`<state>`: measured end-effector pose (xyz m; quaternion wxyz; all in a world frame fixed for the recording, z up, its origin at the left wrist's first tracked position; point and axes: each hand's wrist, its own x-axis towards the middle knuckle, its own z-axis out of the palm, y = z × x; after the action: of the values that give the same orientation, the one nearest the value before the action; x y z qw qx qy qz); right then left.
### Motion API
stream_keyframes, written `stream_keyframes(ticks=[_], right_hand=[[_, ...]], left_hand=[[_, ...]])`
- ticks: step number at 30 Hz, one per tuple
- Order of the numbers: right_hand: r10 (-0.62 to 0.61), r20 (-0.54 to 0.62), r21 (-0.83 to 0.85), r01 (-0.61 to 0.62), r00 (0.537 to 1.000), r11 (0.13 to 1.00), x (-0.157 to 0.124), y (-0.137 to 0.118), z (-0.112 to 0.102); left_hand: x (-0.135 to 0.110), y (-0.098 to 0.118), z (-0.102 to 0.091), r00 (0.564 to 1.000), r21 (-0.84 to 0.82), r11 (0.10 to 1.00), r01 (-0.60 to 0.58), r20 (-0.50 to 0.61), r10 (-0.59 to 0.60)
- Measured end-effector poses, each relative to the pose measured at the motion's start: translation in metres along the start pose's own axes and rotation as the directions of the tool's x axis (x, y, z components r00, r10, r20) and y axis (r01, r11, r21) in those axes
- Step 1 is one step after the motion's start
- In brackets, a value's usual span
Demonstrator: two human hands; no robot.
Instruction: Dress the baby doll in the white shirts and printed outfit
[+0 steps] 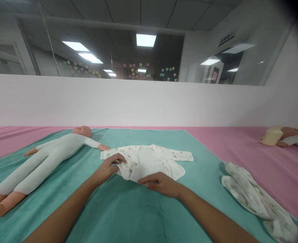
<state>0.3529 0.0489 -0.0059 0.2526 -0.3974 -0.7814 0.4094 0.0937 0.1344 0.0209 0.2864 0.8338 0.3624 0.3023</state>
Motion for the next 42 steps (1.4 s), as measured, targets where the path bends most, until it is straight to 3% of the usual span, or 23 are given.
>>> stream_keyframes(ticks=[2, 4, 6, 9, 13, 18, 21, 23, 25, 28, 30, 32, 35, 38, 42], right_hand=[[0.041, -0.182, -0.004, -0.042, 0.982, 0.999, 0.006, 0.01, 0.0], [0.054, -0.35, -0.151, -0.113, 0.935, 0.982, 0.015, 0.022, -0.001], [0.048, -0.411, -0.348, -0.205, 0.911, 0.915, 0.026, 0.034, -0.002], [0.111, -0.362, -0.536, -0.304, 0.926, 0.787, 0.037, 0.045, -0.004], [0.229, -0.299, -0.579, -0.366, 0.927, 0.728, 0.038, 0.045, -0.002], [0.252, -0.251, -0.586, -0.354, 0.935, 0.729, 0.028, 0.036, 0.0], [0.135, -0.166, -0.572, -0.207, 0.977, 0.794, 0.025, 0.033, -0.008], [0.084, -0.235, -0.528, -0.2, 0.968, 0.825, 0.024, 0.035, -0.02], [0.108, -0.44, -0.476, -0.333, 0.892, 0.814, 0.021, 0.039, -0.038], [0.221, -0.666, -0.404, -0.593, 0.713, 0.697, 0.011, 0.052, -0.071], [0.309, -0.702, -0.364, -0.696, 0.642, 0.619, 0.001, 0.062, -0.091], [0.362, -0.702, -0.337, -0.734, 0.613, 0.59, -0.009, 0.07, -0.105], [0.387, -0.684, -0.329, -0.735, 0.618, 0.593, -0.016, 0.076, -0.113], [0.401, -0.595, -0.312, -0.66, 0.697, 0.683, -0.015, 0.076, -0.112], [0.377, -0.475, -0.247, -0.532, 0.795, 0.81, -0.01, 0.072, -0.108]], left_hand=[[0.0, 0.0, 0.0, 0.997, -0.068, 0.997, -0.028, -0.074, 0.023], [-0.001, 0.0, 0.004, 0.992, -0.068, 0.996, -0.053, -0.117, 0.045], [-0.001, 0.0, 0.011, 0.989, -0.04, 0.997, -0.071, -0.132, 0.065], [0.0, 0.001, 0.026, 0.992, 0.034, 0.997, -0.071, -0.099, 0.074], [0.0, 0.002, 0.043, 0.998, 0.158, 0.985, -0.065, 0.035, 0.06], [0.001, 0.0, 0.045, 0.997, 0.225, 0.972, -0.065, 0.065, 0.052], [0.002, -0.004, 0.045, 0.999, 0.293, 0.955, -0.04, 0.032, 0.032], [0.004, -0.005, 0.05, 0.999, 0.433, 0.9, -0.048, 0.024, 0.042], [0.008, -0.003, 0.059, 0.997, 0.609, 0.789, -0.078, 0.033, 0.073], [0.019, 0.007, 0.079, 0.992, 0.751, 0.649, -0.126, 0.089, 0.089], [0.032, 0.018, 0.094, 0.992, 0.748, 0.651, -0.126, 0.115, 0.059], [0.048, 0.028, 0.11, 0.991, 0.692, 0.715, -0.097, 0.135, 0.003], [0.072, 0.034, 0.137, 0.979, 0.568, 0.819, -0.087, 0.202, -0.036], [0.087, 0.028, 0.157, 0.967, 0.513, 0.843, -0.161, 0.251, 0.032], [0.09, 0.017, 0.164, 0.959, 0.513, 0.831, -0.218, 0.27, 0.085]])
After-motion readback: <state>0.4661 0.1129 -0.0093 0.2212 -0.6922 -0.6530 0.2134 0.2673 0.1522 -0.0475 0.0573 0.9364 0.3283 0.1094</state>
